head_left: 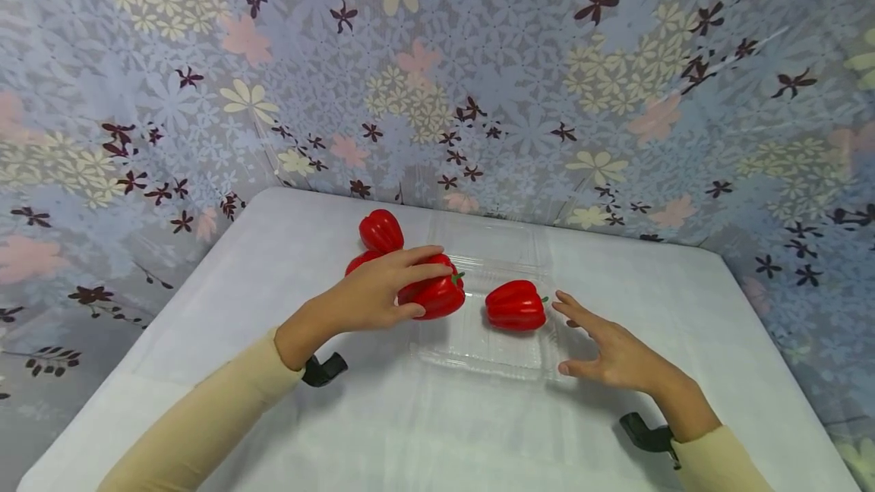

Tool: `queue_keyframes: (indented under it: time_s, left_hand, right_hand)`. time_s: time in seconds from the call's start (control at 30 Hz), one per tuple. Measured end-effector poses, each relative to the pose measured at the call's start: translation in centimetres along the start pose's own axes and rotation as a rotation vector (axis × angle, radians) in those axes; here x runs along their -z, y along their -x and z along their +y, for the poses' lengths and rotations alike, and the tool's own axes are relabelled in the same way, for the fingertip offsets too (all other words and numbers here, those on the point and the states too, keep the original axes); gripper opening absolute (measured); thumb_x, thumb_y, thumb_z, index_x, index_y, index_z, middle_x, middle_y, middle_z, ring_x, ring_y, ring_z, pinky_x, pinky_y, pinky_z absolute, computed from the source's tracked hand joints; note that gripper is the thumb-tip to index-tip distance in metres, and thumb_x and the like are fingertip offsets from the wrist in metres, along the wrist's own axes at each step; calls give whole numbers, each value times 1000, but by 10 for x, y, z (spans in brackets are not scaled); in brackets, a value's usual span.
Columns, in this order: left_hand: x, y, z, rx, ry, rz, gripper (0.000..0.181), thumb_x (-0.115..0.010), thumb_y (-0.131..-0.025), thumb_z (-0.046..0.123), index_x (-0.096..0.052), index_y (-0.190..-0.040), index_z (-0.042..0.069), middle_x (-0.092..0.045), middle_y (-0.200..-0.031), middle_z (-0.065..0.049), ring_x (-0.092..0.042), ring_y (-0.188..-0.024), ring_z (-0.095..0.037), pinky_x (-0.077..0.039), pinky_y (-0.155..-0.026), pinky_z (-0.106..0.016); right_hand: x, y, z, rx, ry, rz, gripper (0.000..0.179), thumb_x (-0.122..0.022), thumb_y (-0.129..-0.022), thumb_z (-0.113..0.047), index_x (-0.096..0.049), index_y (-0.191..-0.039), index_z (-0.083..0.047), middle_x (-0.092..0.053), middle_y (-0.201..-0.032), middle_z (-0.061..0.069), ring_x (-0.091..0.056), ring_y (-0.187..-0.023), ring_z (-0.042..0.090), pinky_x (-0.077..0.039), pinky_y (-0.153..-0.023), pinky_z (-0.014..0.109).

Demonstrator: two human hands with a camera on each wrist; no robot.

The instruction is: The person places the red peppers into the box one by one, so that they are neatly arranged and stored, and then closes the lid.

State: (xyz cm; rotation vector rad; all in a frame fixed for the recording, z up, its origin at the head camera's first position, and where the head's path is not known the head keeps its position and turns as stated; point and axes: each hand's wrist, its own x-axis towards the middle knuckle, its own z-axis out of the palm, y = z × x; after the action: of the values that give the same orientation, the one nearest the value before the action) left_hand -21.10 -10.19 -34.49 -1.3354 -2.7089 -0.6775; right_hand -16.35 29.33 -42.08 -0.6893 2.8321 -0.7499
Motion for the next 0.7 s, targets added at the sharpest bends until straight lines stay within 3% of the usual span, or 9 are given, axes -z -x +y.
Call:
queue_keyframes:
  time_s: [0.33, 0.7]
  left_hand:
    - [-29, 9, 17, -13, -12, -74, 62, -76, -86, 21, -52, -144, 25, -43, -156, -5, -48, -138, -26, -57, -97, -39]
    - [-58, 4, 33, -75, -47, -139, 62, -76, -86, 24, -53, -143, 26, -45, -154, -4, -50, -136, -22, -57, -96, -36]
  right_hand:
    - [-13, 13, -3, 23, 16, 32, 89, -79, -82, -34, -33, -154, -11, -27, -163, 18, -59, -123, 38, -46, -96, 69]
    - [-28, 25, -5, 32, 15, 48, 88, -78, -83, -35, -32, -155, -11, -25, -164, 17, -58, -125, 37, -46, -97, 69]
